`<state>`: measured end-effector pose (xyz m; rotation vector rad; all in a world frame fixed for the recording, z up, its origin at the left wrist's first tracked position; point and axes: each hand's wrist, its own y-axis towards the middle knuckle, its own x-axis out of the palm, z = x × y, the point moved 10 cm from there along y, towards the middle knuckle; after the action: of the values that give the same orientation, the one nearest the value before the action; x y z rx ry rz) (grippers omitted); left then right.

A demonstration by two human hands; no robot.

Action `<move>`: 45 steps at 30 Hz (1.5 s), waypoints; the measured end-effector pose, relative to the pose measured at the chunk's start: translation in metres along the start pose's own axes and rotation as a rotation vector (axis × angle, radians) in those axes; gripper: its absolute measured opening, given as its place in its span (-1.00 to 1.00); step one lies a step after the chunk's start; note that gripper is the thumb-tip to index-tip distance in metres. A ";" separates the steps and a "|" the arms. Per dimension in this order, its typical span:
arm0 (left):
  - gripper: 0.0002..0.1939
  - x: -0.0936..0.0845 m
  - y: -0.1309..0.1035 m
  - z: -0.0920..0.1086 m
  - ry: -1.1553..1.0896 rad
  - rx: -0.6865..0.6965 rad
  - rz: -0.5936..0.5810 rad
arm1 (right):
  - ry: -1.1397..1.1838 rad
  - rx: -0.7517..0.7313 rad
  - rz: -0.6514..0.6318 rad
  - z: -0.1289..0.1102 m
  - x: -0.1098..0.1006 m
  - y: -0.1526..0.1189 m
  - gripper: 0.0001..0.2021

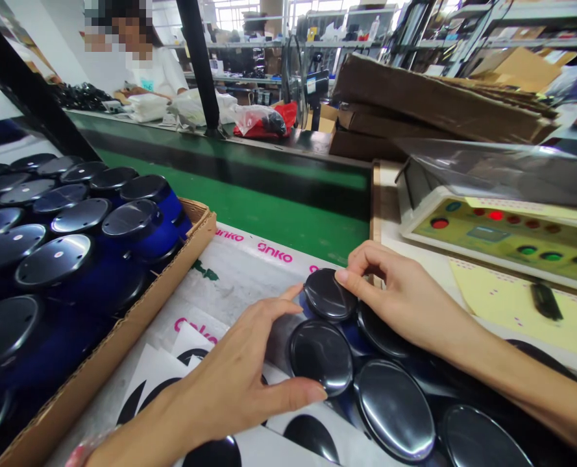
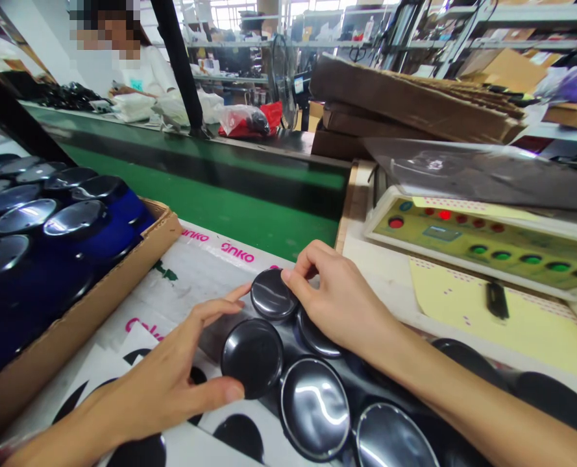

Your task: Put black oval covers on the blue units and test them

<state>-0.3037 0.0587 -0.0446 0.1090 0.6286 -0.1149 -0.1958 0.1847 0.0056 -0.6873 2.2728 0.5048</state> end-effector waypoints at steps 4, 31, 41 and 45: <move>-0.36 -0.001 0.001 0.000 -0.003 -0.003 0.014 | -0.067 -0.130 -0.005 -0.014 0.000 -0.003 -0.78; -0.14 0.024 0.046 0.076 0.625 0.317 -0.557 | -0.402 -0.418 -0.581 -0.042 -0.001 -0.093 -0.30; -0.18 -0.072 0.129 0.031 0.930 -0.019 -0.260 | -0.420 -0.356 -0.628 -0.034 0.014 -0.085 -0.15; -0.54 -0.158 0.167 -0.019 1.036 -0.434 -0.034 | -0.401 -0.400 -0.586 -0.041 0.020 -0.079 -0.32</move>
<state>-0.4179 0.2383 0.0446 -0.2878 1.6731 0.0606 -0.1815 0.0950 0.0068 -1.2684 1.5107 0.7310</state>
